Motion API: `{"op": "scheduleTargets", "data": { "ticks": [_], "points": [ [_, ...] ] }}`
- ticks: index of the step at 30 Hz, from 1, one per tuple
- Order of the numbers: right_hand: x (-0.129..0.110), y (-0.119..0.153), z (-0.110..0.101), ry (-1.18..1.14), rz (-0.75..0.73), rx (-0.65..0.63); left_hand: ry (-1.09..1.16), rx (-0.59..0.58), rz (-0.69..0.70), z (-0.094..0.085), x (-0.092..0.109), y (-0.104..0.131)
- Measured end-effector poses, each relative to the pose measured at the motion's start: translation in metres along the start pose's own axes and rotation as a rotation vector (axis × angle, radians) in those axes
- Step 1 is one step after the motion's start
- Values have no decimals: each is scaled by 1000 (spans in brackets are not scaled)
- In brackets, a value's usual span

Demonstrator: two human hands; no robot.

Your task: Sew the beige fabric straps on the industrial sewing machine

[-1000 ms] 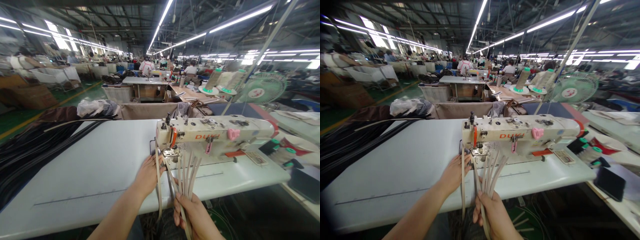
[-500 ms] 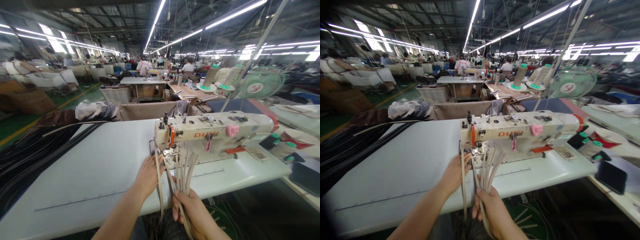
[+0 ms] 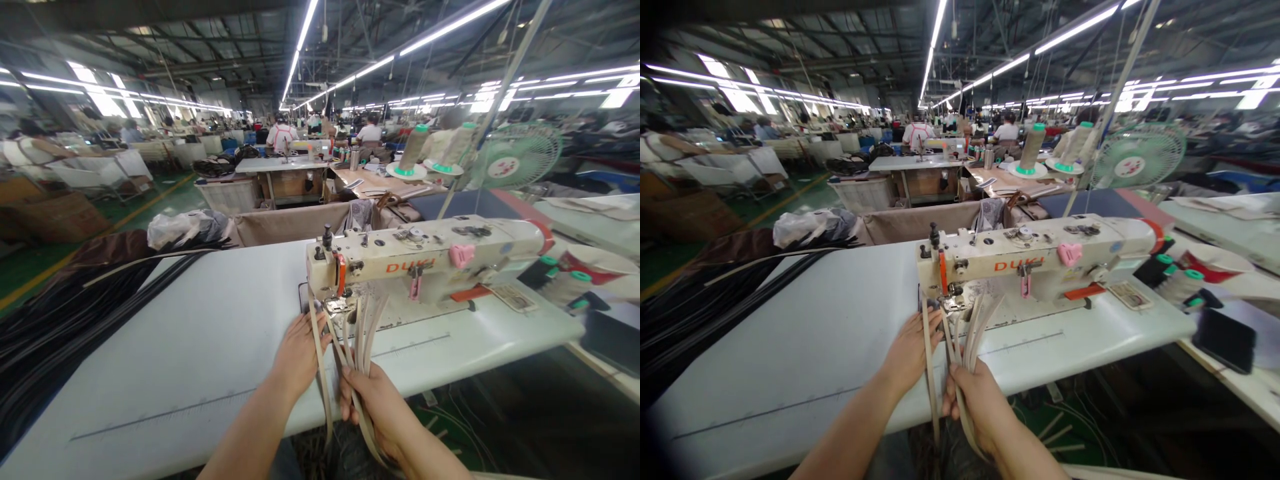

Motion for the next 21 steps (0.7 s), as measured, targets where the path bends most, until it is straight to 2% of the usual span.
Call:
{"op": "scheduleTargets", "data": {
  "ticks": [6,21],
  "points": [
    [1,1,-3,-40,19,14,-4,9,8,0,-1,0],
    [11,29,-22,-39,70,23,-16,8,19,4,-2,1]
  ]
}}
Point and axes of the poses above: each hand's wrist, its own y-axis away from the middle knuckle, its own z-axis out of the palm, x = y × z, the point moved 2 cm from there along -y, towards the middle knuckle, and after that the axes turned 3 degrees about -y, right-handed, at the moved point
